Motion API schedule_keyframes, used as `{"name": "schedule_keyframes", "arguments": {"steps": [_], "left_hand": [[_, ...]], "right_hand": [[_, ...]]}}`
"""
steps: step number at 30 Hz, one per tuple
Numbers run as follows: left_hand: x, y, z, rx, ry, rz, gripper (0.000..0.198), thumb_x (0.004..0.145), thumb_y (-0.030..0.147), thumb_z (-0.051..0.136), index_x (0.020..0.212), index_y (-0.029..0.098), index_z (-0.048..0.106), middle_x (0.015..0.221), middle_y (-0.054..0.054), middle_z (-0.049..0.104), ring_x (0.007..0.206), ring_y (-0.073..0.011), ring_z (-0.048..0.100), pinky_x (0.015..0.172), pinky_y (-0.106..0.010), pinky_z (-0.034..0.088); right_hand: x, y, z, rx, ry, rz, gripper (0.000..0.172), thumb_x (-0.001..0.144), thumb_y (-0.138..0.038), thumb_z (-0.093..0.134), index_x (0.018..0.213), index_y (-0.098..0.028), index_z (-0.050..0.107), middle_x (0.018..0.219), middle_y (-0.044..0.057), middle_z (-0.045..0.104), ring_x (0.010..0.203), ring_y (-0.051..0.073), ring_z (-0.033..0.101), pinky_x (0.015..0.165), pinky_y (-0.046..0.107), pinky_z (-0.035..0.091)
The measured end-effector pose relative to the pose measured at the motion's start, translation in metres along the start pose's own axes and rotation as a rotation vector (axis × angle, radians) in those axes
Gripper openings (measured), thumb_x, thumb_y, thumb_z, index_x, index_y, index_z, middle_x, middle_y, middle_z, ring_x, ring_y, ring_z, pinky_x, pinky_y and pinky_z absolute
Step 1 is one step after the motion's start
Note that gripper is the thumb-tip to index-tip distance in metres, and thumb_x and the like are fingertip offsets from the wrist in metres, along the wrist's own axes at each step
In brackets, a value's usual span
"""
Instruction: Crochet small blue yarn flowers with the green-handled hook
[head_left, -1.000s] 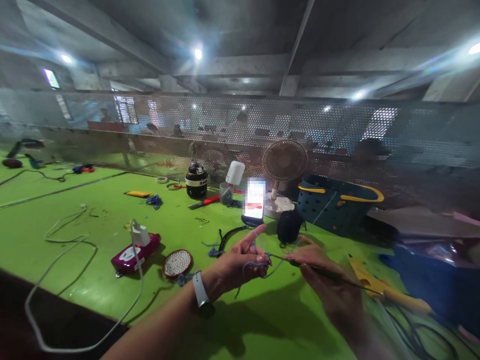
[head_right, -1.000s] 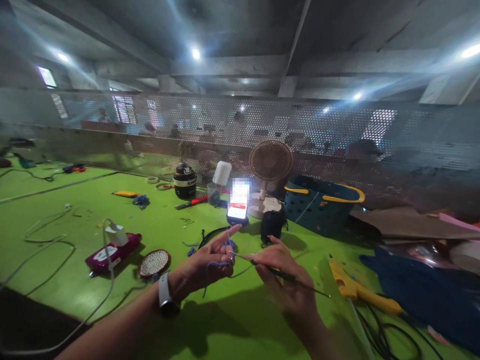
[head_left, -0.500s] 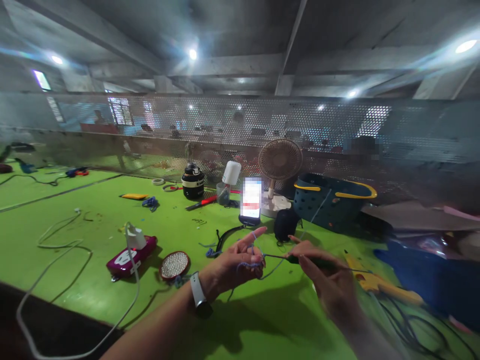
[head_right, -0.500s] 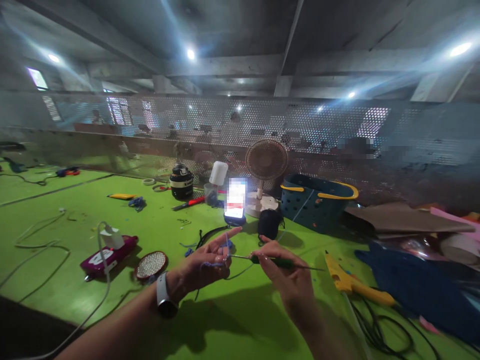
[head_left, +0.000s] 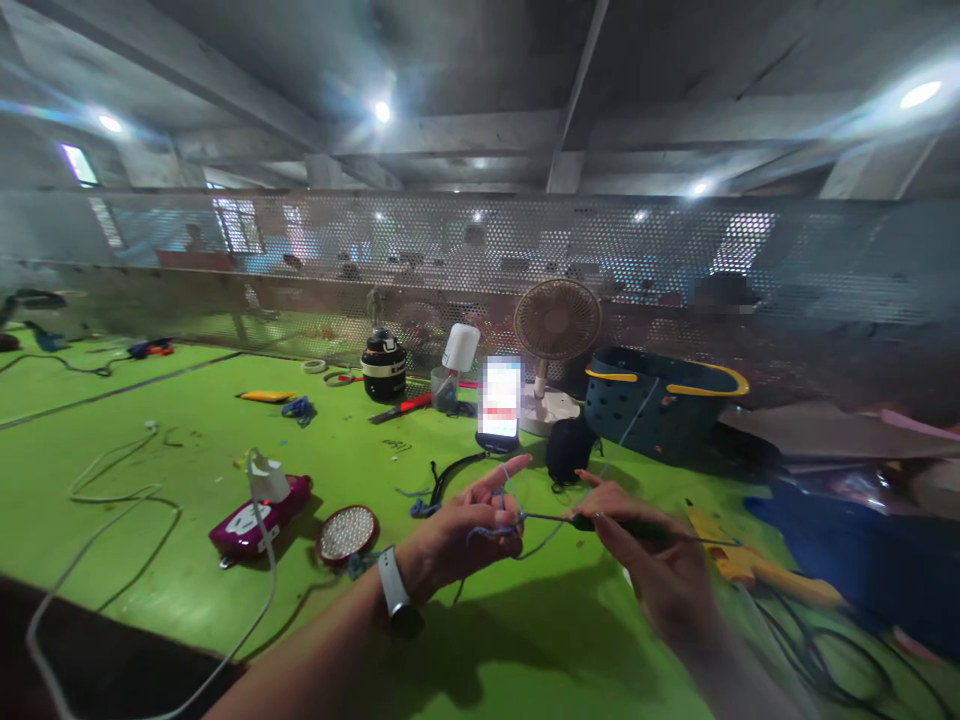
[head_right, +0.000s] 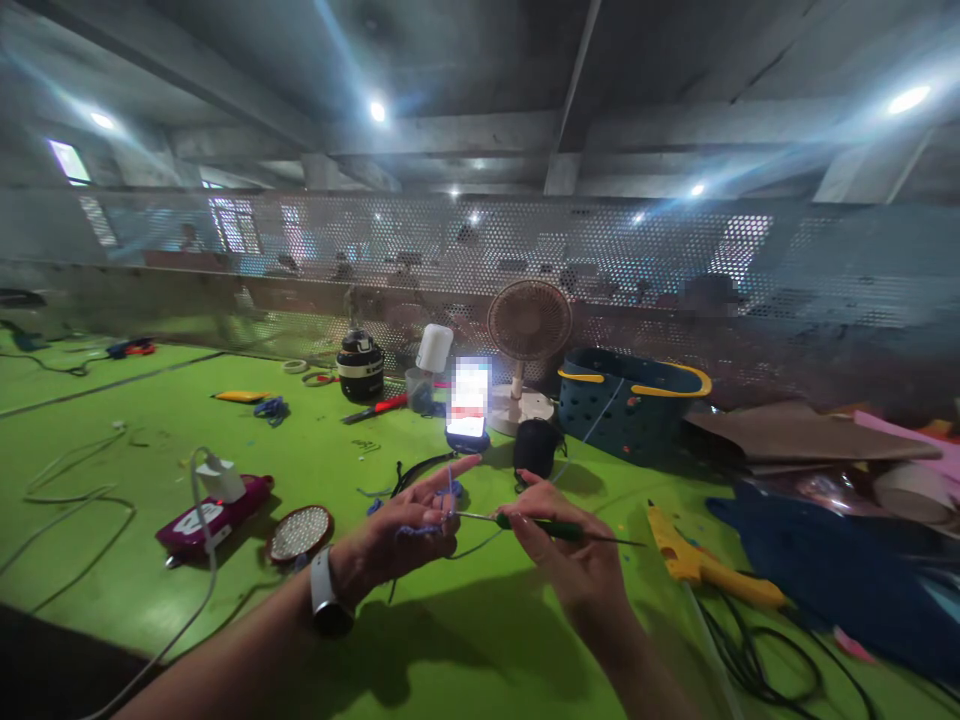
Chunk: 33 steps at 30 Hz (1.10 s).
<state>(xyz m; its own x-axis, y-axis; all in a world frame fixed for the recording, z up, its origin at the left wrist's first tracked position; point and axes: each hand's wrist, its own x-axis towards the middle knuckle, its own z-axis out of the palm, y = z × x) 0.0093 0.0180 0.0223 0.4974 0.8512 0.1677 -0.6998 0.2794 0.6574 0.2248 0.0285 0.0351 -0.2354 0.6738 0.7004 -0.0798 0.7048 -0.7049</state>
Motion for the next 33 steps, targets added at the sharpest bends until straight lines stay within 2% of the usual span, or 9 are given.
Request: {"name": "schedule_keyframes", "arguments": {"steps": [4,8,12,16,22,24,26,29,33], "left_hand": [[0.001,-0.001,-0.003,0.017,-0.015,0.010,0.077,0.067,0.007,0.076,0.138,0.016,0.048,0.071,0.000,0.067,0.056,-0.0076,0.056,0.058,-0.023,0.038],[0.001,-0.003,-0.004,0.009,-0.035,0.012,0.075,0.068,0.007,0.076,0.137,0.015,0.049,0.070,0.001,0.066,0.055,-0.0071,0.056,0.056,-0.022,0.038],[0.000,-0.003,0.003,0.060,0.049,0.028,0.081,0.064,0.008,0.080,0.139,0.016,0.048,0.070,0.002,0.065,0.059,-0.0084,0.058,0.058,-0.023,0.040],[0.000,-0.006,0.010,0.189,0.148,0.122,0.091,0.064,0.008,0.082,0.144,0.018,0.040,0.070,0.003,0.065,0.060,-0.0087,0.058,0.062,-0.024,0.042],[0.000,-0.009,0.014,0.347,0.217,0.247,0.091,0.071,0.012,0.080,0.148,0.023,0.034,0.086,-0.003,0.070,0.075,-0.0126,0.064,0.074,-0.028,0.046],[0.001,-0.009,0.014,0.367,0.234,0.271,0.090,0.071,0.014,0.080,0.148,0.021,0.034,0.082,-0.003,0.070,0.074,-0.0132,0.064,0.074,-0.028,0.047],[0.001,-0.010,0.014,0.376,0.240,0.291,0.094,0.071,0.016,0.081,0.150,0.020,0.030,0.075,-0.001,0.069,0.071,-0.0132,0.064,0.072,-0.028,0.048],[0.002,-0.012,0.014,0.383,0.228,0.313,0.108,0.072,0.016,0.081,0.154,0.024,0.012,0.071,0.000,0.070,0.067,-0.0130,0.064,0.069,-0.028,0.047],[0.001,-0.013,0.015,0.404,0.218,0.325,0.117,0.073,0.017,0.081,0.154,0.027,-0.003,0.070,0.001,0.069,0.065,-0.0127,0.062,0.068,-0.028,0.047]], "right_hand": [[-0.001,0.001,0.001,0.078,0.036,0.008,0.012,0.085,-0.023,0.070,0.090,-0.031,0.076,0.086,-0.003,0.076,0.082,0.016,0.069,0.095,0.037,0.052],[0.000,-0.001,0.001,0.046,0.033,0.026,0.010,0.085,-0.024,0.069,0.088,-0.030,0.076,0.083,-0.001,0.076,0.078,0.016,0.069,0.084,0.035,0.055],[0.001,0.001,0.001,-0.023,0.030,-0.011,0.010,0.085,-0.024,0.069,0.088,-0.030,0.076,0.086,0.000,0.077,0.085,0.019,0.071,0.093,0.040,0.053],[-0.003,0.006,0.009,-0.114,0.007,-0.076,0.016,0.087,-0.020,0.066,0.095,-0.031,0.074,0.094,-0.001,0.077,0.096,0.020,0.070,0.100,0.040,0.049],[-0.009,0.005,0.022,-0.195,0.027,-0.136,0.023,0.088,-0.017,0.065,0.100,-0.034,0.072,0.098,-0.004,0.077,0.095,0.016,0.069,0.101,0.036,0.048],[-0.008,0.005,0.022,-0.197,0.050,-0.132,0.022,0.088,-0.017,0.065,0.100,-0.035,0.072,0.098,-0.004,0.077,0.095,0.016,0.069,0.100,0.035,0.049],[-0.007,0.006,0.021,-0.202,0.071,-0.124,0.021,0.088,-0.018,0.064,0.099,-0.035,0.072,0.097,-0.004,0.077,0.095,0.016,0.069,0.099,0.035,0.050],[-0.007,0.011,0.021,-0.204,0.092,-0.121,0.018,0.089,-0.020,0.064,0.098,-0.033,0.072,0.096,-0.003,0.077,0.097,0.018,0.069,0.097,0.036,0.051],[-0.010,0.019,0.023,-0.329,0.033,-0.197,0.020,0.090,-0.023,0.062,0.108,-0.030,0.070,0.106,0.003,0.076,0.102,0.021,0.069,0.097,0.041,0.051]]}}
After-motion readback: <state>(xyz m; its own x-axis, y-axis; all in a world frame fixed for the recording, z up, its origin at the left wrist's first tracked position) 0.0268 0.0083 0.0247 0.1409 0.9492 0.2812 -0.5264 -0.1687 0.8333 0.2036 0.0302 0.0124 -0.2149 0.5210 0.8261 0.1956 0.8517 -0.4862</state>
